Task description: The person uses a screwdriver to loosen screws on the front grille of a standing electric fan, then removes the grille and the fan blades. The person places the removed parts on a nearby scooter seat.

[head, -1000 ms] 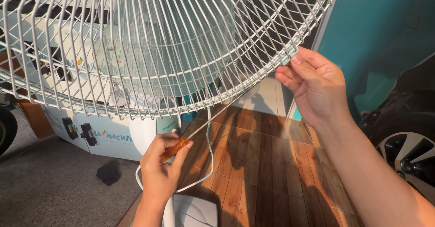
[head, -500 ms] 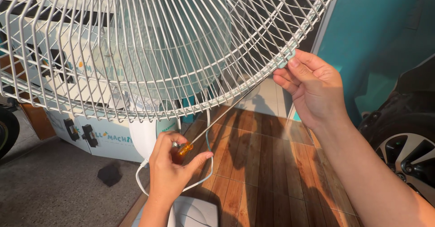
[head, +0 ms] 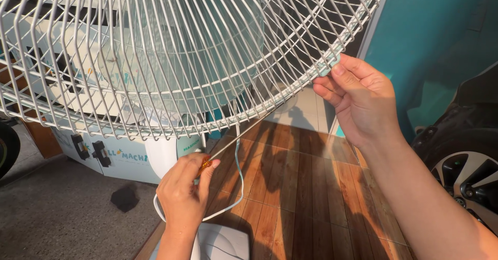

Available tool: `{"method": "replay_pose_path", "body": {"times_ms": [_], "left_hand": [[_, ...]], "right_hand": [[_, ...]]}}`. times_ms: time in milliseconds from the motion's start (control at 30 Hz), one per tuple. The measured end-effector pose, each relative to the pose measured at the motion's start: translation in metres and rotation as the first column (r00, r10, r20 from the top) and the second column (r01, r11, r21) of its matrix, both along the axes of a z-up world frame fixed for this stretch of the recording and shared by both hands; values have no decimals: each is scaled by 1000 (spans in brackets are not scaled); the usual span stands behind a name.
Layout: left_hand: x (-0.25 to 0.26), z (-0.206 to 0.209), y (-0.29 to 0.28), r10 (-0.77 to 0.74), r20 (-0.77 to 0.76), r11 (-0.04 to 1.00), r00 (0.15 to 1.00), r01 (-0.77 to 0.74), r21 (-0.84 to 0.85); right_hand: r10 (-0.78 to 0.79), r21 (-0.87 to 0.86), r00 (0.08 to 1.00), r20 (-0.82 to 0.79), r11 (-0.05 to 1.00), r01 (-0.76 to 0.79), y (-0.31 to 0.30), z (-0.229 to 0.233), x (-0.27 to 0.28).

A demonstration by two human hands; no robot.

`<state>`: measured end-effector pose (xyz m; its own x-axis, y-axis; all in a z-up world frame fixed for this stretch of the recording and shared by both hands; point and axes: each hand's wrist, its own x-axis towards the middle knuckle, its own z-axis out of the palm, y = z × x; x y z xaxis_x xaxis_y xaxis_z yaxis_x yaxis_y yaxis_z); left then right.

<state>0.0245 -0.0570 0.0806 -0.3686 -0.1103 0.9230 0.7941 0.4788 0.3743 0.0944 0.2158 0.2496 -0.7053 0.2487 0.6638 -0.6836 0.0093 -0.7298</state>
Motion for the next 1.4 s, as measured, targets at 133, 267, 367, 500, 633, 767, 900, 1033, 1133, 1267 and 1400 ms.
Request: {"method": "replay_pose_path", "body": {"times_ms": [133, 267, 367, 500, 633, 767, 900, 1033, 1133, 1267, 1400], "left_hand": [[-6, -9, 2, -77, 110, 997, 991, 76, 15], [-9, -12, -3, -109, 18, 994, 994, 108, 27], [-5, -9, -7, -53, -86, 998, 995, 51, -25], [1, -2, -12, 61, -100, 994, 993, -69, -79], [3, 5, -10, 95, -23, 993, 995, -96, -68], [1, 9, -8, 40, 100, 999, 994, -37, -32], [-2, 7, -10, -173, 102, 985, 980, 174, -5], [-3, 1, -6, -152, 79, 988, 985, 150, 33], [-2, 0, -7, -62, 29, 998, 998, 62, 13], [2, 5, -10, 19, -89, 1000, 996, -20, -15], [5, 7, -9, 47, 95, 998, 994, -43, -40]], "right_hand": [[41, 2, 999, -4, 999, -41, 4, -1, 0], [144, 12, 990, -6, 990, -144, 10, -1, -3], [159, 7, 987, -5, 987, -159, 11, -3, -5], [150, 17, 989, -10, 989, -150, 13, -2, -4], [94, 55, 996, 11, 994, -94, 11, 1, -3], [83, 75, 996, 31, 994, -85, 8, 3, -1], [103, 82, 995, 11, 991, -103, 8, 2, 0], [116, 65, 993, 11, 991, -117, 9, 2, 0], [126, 66, 992, 7, 990, -126, 9, 1, 1], [124, 77, 992, 11, 989, -125, 10, 1, 3], [128, 44, 992, 12, 991, -129, 9, 1, 3]]}}
